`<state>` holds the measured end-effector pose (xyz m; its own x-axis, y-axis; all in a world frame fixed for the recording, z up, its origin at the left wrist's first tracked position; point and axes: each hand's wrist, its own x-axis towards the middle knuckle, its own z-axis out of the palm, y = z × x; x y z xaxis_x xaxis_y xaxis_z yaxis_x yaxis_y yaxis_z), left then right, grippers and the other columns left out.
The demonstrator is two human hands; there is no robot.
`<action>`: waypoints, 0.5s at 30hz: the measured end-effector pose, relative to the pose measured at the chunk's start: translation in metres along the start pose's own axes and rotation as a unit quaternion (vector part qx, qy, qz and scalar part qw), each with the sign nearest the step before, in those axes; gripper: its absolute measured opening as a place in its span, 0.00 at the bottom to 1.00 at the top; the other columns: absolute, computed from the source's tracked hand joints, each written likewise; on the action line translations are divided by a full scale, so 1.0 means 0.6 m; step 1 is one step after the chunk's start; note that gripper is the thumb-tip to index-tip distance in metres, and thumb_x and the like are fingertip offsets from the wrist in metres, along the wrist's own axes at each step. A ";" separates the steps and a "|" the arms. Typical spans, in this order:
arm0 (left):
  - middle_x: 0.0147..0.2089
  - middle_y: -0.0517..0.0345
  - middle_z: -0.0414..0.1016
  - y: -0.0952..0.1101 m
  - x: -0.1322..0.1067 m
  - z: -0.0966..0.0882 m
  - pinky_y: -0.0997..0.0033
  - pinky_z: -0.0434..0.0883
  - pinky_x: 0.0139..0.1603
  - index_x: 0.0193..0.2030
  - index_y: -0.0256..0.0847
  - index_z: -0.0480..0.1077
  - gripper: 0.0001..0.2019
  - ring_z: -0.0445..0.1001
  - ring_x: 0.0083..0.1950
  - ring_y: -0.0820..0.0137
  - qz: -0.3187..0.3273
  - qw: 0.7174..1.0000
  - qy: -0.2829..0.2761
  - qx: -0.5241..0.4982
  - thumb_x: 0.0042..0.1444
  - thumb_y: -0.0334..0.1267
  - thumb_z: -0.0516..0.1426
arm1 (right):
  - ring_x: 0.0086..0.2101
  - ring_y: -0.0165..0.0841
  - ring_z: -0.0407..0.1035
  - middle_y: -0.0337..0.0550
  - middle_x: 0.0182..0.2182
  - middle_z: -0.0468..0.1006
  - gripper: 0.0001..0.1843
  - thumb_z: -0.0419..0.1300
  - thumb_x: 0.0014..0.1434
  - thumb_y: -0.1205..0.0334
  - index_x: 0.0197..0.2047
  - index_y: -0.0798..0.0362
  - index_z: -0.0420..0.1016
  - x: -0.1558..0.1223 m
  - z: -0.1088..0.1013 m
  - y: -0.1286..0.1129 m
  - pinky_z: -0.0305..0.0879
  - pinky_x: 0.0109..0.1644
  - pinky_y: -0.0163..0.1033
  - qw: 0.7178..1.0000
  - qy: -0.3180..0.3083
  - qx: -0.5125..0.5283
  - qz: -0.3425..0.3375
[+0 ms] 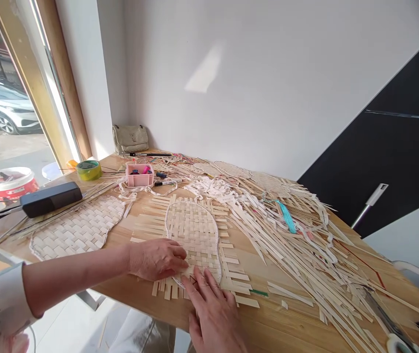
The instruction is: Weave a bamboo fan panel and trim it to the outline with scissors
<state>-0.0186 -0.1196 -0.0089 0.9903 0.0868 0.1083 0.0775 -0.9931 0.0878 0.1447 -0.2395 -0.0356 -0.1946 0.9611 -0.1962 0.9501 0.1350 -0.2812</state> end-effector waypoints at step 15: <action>0.47 0.46 0.71 -0.279 0.071 -0.009 0.61 0.68 0.48 0.45 0.32 0.69 0.10 0.71 0.47 0.64 -0.361 0.930 -0.054 0.052 0.58 0.30 0.52 | 0.62 0.48 0.44 0.48 0.64 0.49 0.39 0.53 0.47 0.73 0.65 0.56 0.53 0.011 -0.005 -0.023 0.62 0.58 0.47 0.996 -0.050 -0.048 0.063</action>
<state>0.0101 0.0504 -0.0135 0.6820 0.7302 -0.0427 0.7309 -0.6825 0.0024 0.1309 -0.2343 -0.0303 -0.0912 0.9436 -0.3183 0.9864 0.0417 -0.1589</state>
